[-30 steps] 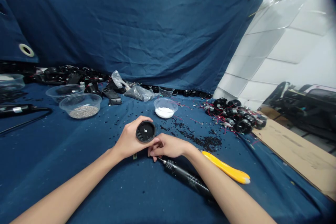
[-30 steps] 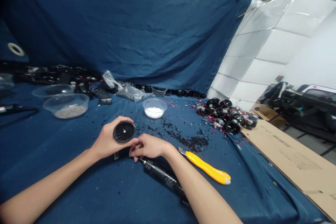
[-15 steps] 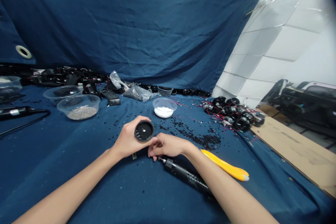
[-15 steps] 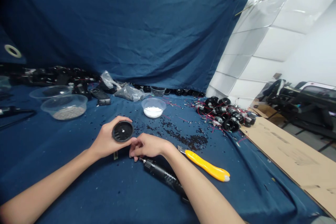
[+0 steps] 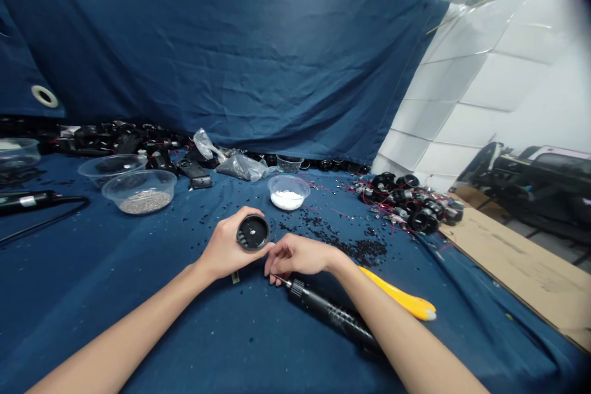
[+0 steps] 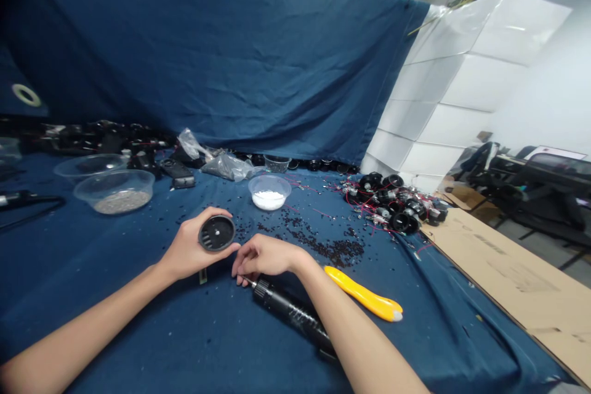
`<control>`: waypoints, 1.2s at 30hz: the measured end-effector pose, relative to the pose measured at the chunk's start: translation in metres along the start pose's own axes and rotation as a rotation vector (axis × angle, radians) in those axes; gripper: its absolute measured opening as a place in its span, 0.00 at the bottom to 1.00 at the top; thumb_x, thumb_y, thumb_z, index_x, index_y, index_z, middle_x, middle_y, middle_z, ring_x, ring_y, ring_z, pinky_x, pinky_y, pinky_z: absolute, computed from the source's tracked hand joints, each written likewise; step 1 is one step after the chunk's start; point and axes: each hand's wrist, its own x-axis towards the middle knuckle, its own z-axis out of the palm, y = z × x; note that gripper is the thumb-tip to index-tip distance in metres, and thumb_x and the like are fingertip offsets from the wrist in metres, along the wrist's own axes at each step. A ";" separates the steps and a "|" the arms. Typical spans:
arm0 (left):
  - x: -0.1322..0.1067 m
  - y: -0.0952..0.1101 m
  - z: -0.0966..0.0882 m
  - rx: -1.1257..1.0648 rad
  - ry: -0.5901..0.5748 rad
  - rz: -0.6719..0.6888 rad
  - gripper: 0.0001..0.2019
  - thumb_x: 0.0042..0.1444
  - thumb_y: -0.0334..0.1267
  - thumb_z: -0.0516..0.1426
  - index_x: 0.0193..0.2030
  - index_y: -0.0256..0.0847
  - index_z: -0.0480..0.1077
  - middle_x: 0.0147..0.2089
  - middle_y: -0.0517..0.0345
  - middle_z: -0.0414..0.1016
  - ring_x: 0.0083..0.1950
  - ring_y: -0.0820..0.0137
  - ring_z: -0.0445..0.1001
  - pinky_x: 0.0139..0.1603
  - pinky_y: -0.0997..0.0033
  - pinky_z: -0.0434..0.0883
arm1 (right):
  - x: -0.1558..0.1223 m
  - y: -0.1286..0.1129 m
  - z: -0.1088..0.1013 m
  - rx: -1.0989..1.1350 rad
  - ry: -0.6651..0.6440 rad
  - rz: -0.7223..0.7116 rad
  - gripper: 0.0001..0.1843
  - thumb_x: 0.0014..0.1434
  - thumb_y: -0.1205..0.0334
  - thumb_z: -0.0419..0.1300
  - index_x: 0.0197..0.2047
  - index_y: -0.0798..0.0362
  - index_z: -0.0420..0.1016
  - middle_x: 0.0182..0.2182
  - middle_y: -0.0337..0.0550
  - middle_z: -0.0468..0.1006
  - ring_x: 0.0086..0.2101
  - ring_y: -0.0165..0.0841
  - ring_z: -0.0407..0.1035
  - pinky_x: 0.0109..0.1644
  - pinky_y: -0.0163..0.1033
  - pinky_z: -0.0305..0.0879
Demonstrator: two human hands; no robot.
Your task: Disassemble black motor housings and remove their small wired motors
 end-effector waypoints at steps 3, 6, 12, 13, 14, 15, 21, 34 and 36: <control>0.001 0.000 0.000 0.006 -0.004 -0.006 0.19 0.50 0.41 0.65 0.47 0.41 0.66 0.41 0.58 0.74 0.40 0.68 0.75 0.43 0.69 0.71 | 0.001 0.000 -0.001 0.031 0.010 0.011 0.13 0.46 0.68 0.54 0.35 0.60 0.76 0.27 0.42 0.78 0.28 0.28 0.72 0.35 0.34 0.69; 0.001 0.000 0.000 0.012 -0.009 -0.011 0.19 0.51 0.41 0.65 0.47 0.41 0.65 0.41 0.57 0.75 0.40 0.67 0.75 0.43 0.69 0.71 | 0.000 -0.001 -0.001 0.048 0.022 0.014 0.15 0.44 0.70 0.53 0.34 0.59 0.77 0.26 0.41 0.77 0.27 0.27 0.72 0.35 0.33 0.69; 0.000 0.000 0.000 0.021 -0.018 -0.017 0.19 0.52 0.42 0.64 0.47 0.41 0.65 0.42 0.57 0.74 0.40 0.66 0.75 0.43 0.68 0.72 | -0.001 -0.005 0.001 0.053 0.040 0.008 0.15 0.43 0.72 0.52 0.33 0.60 0.78 0.26 0.41 0.78 0.28 0.27 0.72 0.35 0.32 0.69; 0.000 0.000 0.000 0.023 -0.020 -0.019 0.19 0.52 0.42 0.64 0.47 0.41 0.65 0.42 0.57 0.74 0.40 0.66 0.75 0.43 0.68 0.72 | -0.001 -0.006 0.001 0.052 0.041 0.009 0.16 0.43 0.72 0.53 0.33 0.60 0.78 0.26 0.41 0.78 0.28 0.27 0.72 0.35 0.32 0.69; 0.000 0.000 0.001 0.026 -0.022 -0.022 0.19 0.52 0.42 0.64 0.47 0.41 0.65 0.42 0.57 0.74 0.40 0.66 0.75 0.43 0.68 0.72 | -0.001 -0.006 0.001 0.051 0.042 0.010 0.16 0.43 0.72 0.53 0.34 0.60 0.79 0.26 0.41 0.78 0.28 0.27 0.72 0.35 0.32 0.69; 0.000 0.000 0.001 0.029 -0.025 -0.025 0.18 0.52 0.42 0.64 0.47 0.41 0.65 0.42 0.58 0.74 0.41 0.66 0.75 0.44 0.68 0.72 | -0.001 -0.006 0.001 0.047 0.044 0.012 0.16 0.43 0.72 0.53 0.34 0.60 0.79 0.26 0.41 0.78 0.28 0.27 0.72 0.36 0.32 0.69; 0.000 -0.001 0.002 0.034 -0.031 -0.038 0.18 0.52 0.41 0.64 0.48 0.42 0.65 0.42 0.59 0.74 0.41 0.65 0.76 0.44 0.68 0.72 | 0.000 -0.006 0.001 0.021 0.059 0.041 0.15 0.43 0.71 0.53 0.31 0.59 0.80 0.24 0.40 0.78 0.26 0.26 0.71 0.34 0.31 0.69; 0.002 -0.002 0.003 0.036 -0.070 -0.052 0.18 0.52 0.42 0.64 0.47 0.42 0.66 0.42 0.57 0.75 0.40 0.67 0.76 0.43 0.69 0.72 | -0.001 -0.009 0.002 0.092 0.034 0.048 0.15 0.42 0.70 0.54 0.34 0.60 0.77 0.29 0.43 0.79 0.29 0.28 0.74 0.34 0.32 0.69; 0.002 -0.002 0.003 0.039 -0.069 -0.054 0.18 0.52 0.43 0.64 0.47 0.42 0.66 0.42 0.57 0.75 0.40 0.66 0.76 0.43 0.68 0.72 | -0.001 -0.008 0.002 0.101 0.043 0.048 0.15 0.43 0.71 0.54 0.35 0.59 0.77 0.29 0.43 0.79 0.29 0.28 0.74 0.34 0.32 0.69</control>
